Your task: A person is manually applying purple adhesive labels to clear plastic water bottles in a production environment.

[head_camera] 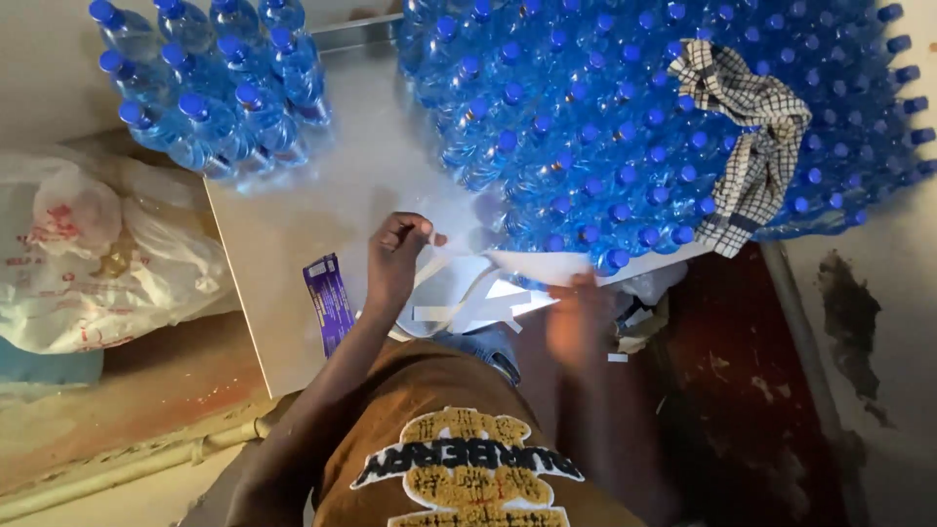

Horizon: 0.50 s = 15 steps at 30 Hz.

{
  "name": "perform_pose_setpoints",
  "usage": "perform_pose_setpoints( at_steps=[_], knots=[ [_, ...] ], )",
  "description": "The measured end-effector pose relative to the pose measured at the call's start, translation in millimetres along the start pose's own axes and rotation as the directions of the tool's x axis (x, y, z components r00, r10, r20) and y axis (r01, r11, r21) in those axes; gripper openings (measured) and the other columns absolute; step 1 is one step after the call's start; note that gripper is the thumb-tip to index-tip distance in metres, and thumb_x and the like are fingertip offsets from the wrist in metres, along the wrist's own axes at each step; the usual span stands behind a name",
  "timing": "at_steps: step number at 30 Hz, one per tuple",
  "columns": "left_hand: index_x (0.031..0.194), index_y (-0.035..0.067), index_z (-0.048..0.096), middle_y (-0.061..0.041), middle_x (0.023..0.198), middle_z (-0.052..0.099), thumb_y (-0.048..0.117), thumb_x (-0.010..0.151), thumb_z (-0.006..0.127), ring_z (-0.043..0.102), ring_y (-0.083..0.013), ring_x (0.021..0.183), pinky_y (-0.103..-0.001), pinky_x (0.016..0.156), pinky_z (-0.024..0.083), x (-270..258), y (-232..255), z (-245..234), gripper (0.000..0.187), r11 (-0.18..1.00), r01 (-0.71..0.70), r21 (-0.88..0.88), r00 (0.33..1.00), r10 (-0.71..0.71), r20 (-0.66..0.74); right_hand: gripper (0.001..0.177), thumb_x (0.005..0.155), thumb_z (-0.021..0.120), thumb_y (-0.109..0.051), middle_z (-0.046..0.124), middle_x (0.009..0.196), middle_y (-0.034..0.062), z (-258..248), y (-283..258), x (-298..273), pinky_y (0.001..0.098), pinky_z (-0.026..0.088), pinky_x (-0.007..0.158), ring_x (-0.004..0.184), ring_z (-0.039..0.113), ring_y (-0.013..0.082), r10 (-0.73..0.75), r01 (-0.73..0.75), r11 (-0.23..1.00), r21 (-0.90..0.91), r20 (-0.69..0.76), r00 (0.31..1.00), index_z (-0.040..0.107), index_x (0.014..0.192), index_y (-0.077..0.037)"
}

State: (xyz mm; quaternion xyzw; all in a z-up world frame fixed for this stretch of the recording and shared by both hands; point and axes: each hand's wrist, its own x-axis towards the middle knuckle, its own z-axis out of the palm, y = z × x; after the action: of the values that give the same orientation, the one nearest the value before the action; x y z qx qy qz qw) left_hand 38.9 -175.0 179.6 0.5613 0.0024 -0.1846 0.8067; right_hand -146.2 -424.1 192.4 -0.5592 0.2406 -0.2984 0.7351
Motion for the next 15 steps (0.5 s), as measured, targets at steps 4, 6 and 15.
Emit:
perform_pose_setpoints(
  at_steps=[4, 6, 15],
  knots=[
    [0.107, 0.004, 0.077, -0.018, 0.089, 0.079, 0.012, 0.11, 0.074, 0.077, -0.029, 0.086, -0.047, 0.089, 0.058, 4, -111, -58, 0.008, 0.903, 0.023, 0.429, 0.999, -0.04, 0.032, 0.025, 0.111, 0.072, -0.029, 0.073, 0.128, -0.0064, -94, -104, 6, 0.0414, 0.048, 0.121, 0.117, 0.067, 0.0122, -0.046, 0.112, 0.974, 0.197, -0.313, 0.949, 0.071, 0.136, -0.027],
    [0.116, 0.032, 0.081, 0.002, 0.103, 0.086, 0.041, 0.11, 0.055, 0.078, -0.0237, 0.084, -0.04, 0.073, 0.053, 22, -221, -70, 0.027, 0.35, -0.252, 0.902, 0.862, -0.343, 0.374, 0.012, 0.108, 0.072, -0.017, 0.06, 0.069, 0.0074, -118, -154, 5, 0.0427, 0.058, 0.071, 0.061, 0.059, 0.0246, -0.211, 0.432, 0.861, 0.268, -0.584, 0.784, 0.068, 0.112, -0.006],
    [0.162, 0.01, 0.044, -0.022, 0.157, 0.059, 0.05, 0.096, 0.087, 0.062, -0.0476, 0.137, -0.065, 0.102, 0.053, 161, -239, -9, 0.088, 0.505, -0.278, 0.817, 0.957, 0.078, 0.278, 0.047, 0.123, 0.044, -0.055, 0.082, 0.102, -0.008, -138, -89, -20, 0.039, 0.049, 0.081, 0.082, 0.076, 0.0153, -0.019, 0.044, 0.801, 0.597, -0.048, 0.999, 0.078, 0.116, -0.023]
  ],
)
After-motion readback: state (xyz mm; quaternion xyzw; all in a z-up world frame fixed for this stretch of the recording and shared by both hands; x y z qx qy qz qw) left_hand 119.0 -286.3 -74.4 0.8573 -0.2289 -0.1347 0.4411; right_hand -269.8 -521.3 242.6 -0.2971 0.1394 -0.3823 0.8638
